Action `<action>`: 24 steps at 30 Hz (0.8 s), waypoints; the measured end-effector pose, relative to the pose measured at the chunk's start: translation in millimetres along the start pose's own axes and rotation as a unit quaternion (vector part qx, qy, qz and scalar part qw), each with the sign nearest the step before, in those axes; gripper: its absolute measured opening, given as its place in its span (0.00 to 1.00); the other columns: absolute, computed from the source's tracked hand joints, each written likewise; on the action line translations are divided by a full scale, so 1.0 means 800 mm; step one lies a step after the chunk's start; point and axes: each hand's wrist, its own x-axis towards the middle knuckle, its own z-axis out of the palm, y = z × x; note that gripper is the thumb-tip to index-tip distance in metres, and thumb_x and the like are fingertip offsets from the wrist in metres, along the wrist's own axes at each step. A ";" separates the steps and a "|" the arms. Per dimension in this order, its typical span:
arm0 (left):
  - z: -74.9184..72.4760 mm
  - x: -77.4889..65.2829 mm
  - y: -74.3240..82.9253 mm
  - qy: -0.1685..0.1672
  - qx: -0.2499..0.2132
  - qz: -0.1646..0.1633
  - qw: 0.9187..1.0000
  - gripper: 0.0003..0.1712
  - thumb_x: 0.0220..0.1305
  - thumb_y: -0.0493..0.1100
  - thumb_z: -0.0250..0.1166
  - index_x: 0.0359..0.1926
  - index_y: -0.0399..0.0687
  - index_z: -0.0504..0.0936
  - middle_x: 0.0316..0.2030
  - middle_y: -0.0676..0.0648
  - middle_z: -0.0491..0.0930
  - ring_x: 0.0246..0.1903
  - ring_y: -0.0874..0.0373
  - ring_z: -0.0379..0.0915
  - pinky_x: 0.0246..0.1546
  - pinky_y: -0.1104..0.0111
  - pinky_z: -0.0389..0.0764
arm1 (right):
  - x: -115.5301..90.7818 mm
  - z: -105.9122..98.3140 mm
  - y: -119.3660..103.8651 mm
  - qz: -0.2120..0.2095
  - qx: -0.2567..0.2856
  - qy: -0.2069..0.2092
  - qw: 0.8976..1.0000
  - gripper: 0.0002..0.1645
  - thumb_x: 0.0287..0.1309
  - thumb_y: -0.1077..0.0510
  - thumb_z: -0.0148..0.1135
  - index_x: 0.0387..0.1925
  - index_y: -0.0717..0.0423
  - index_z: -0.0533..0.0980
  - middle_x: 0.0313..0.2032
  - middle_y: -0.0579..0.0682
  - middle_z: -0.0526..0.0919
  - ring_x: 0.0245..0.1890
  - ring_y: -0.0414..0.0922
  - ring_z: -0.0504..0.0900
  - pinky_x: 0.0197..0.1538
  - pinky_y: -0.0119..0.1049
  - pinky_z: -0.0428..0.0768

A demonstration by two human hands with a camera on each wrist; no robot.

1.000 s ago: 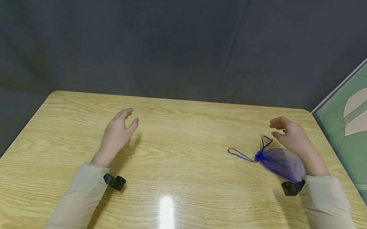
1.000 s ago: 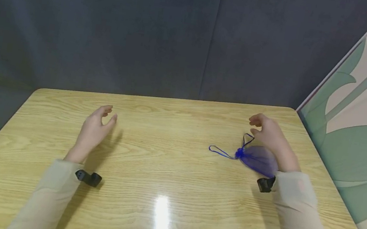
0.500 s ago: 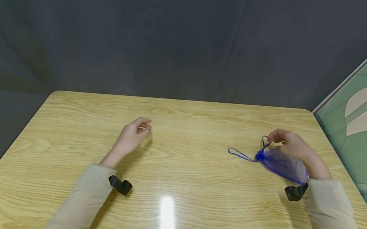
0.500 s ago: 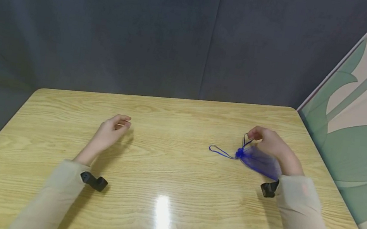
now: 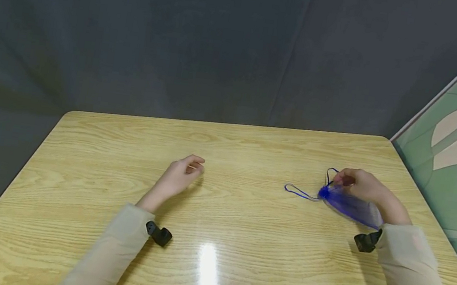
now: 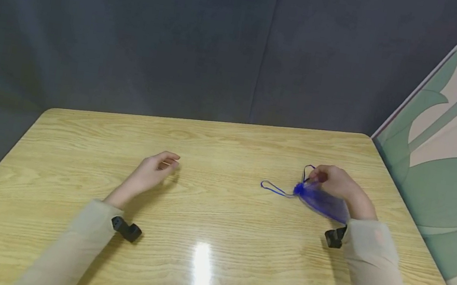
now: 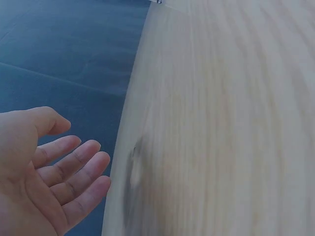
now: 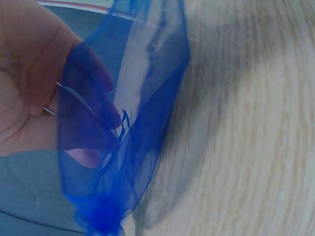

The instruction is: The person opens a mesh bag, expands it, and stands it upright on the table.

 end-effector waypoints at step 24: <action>0.026 0.023 0.032 -0.046 -0.165 -0.002 0.985 0.21 0.71 0.42 0.54 0.60 0.37 0.72 0.51 0.37 0.76 0.52 0.45 0.76 0.53 0.61 0.80 | 0.001 -0.006 -0.029 0.006 0.081 0.042 0.996 0.11 0.58 0.75 0.49 0.43 0.73 0.73 0.35 0.56 0.79 0.31 0.31 0.73 0.33 0.25 0.78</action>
